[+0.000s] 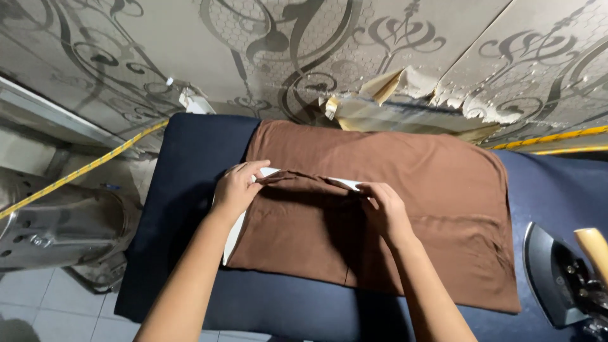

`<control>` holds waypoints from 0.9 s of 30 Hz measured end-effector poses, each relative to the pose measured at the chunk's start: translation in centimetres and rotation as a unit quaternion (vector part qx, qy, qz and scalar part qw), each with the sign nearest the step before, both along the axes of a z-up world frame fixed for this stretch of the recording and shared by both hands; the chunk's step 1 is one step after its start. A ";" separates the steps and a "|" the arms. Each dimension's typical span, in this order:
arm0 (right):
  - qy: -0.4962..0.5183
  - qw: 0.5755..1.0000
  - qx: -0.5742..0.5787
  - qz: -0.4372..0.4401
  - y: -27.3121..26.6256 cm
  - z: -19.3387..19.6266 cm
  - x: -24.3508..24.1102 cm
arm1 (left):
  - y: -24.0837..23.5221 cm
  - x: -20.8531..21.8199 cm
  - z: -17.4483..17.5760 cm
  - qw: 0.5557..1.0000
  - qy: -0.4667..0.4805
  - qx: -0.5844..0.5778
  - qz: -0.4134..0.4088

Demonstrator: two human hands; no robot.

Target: Ironing and neatly folding a brown button-up shirt using an iron and a folding board.

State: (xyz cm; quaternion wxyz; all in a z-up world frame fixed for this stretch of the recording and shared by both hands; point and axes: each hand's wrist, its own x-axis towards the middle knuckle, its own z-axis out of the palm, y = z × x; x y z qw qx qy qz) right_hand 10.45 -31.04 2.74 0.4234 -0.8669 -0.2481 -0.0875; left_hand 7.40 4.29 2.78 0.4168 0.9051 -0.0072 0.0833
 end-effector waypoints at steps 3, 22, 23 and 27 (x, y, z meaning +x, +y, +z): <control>-0.112 0.993 -0.036 0.027 -0.6 1.6 -4.1 | 0.0 -3.9 2.4 0.991 -0.113 0.063 -0.042; -0.097 0.989 -0.104 -0.030 -2.2 -0.5 -14.0 | -0.8 -10.4 0.7 0.980 -0.101 0.160 -0.054; -0.095 0.989 -0.105 -0.032 -2.0 -0.1 -13.8 | -1.3 -10.4 0.8 0.981 -0.100 0.159 -0.057; -0.123 0.984 -0.109 -0.063 -1.4 2.0 -12.5 | -3.1 -10.5 2.0 0.978 -0.109 0.175 0.021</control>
